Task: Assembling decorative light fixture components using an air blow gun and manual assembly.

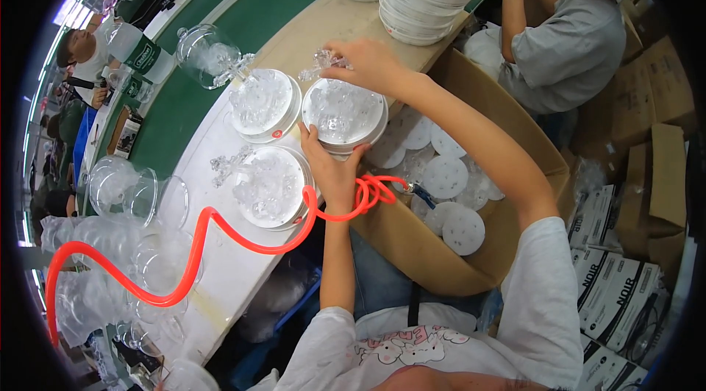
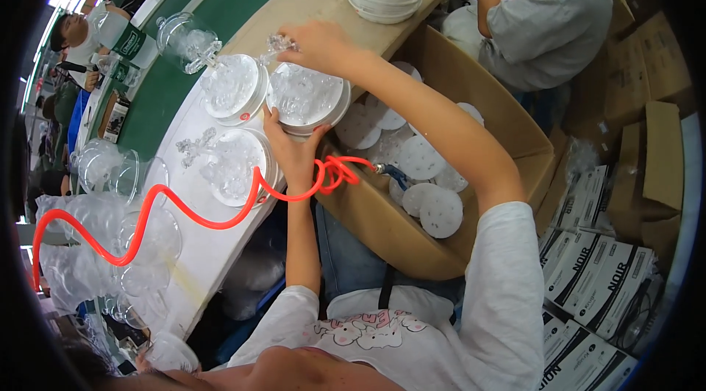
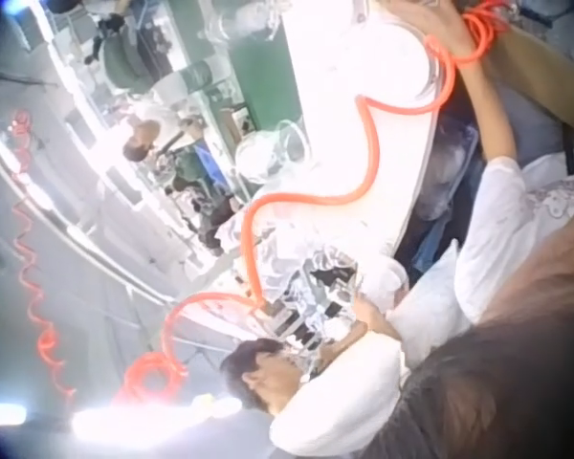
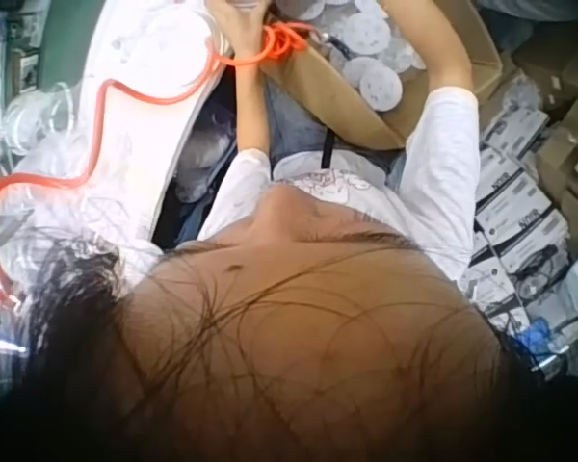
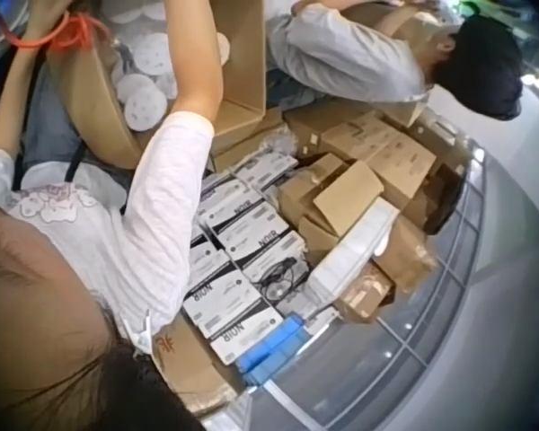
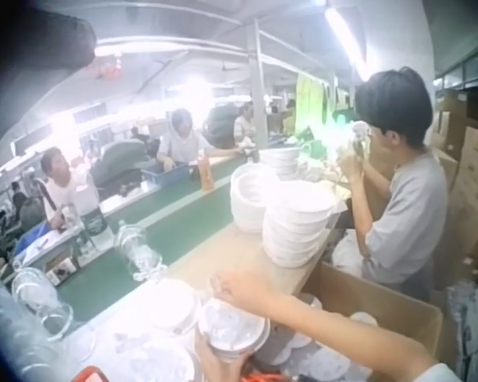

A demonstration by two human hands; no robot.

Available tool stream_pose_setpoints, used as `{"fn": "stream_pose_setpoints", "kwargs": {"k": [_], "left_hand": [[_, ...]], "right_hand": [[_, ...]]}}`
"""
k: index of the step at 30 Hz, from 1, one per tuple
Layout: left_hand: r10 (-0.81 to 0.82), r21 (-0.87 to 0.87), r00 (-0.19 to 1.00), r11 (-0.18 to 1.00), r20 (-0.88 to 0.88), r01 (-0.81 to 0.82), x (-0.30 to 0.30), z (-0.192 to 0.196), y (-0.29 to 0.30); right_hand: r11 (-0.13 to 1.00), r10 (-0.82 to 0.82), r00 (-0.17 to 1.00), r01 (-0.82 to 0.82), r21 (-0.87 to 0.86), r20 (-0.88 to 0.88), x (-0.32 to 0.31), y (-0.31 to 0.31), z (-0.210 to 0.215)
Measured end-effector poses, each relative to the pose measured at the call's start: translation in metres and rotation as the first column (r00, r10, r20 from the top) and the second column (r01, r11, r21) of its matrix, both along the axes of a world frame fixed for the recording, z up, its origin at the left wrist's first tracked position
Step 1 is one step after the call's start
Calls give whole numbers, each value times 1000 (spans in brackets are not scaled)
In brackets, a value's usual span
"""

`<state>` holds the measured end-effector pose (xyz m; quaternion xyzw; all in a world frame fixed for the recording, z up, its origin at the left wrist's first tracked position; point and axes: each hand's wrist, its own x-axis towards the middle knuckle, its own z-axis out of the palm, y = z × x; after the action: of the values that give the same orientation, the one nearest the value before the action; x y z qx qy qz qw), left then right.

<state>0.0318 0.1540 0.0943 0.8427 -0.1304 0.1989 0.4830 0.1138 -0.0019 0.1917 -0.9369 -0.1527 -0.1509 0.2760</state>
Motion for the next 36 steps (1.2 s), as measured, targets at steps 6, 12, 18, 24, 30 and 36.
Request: {"fn": "stream_pose_setpoints", "kwargs": {"k": [6,12,18,24,30,36], "left_hand": [[-8,-5,1000,1000,-6,8,-2,8,5],[-3,-73,999,997,34,5,-52,46,19],[447,17,884,891,135,-453,-72,27,79],[402,57,912,912,76,-407,-66,8,97],[361,136,928,919,90,-371,-77,5,122],[535,116,843,835,55,-537,-91,5,162]], "right_hand": [[932,67,977,12,363,-205,-42,-42,-25],[984,173,950,-156,83,-261,-56,-43,-44],[932,260,861,-104,348,-438,-26,-38,-50],[957,276,901,-227,178,-335,-23,-34,-71],[978,206,925,-208,28,-320,-48,-8,-64],[971,229,941,-237,-3,-249,-59,17,-62]]}}
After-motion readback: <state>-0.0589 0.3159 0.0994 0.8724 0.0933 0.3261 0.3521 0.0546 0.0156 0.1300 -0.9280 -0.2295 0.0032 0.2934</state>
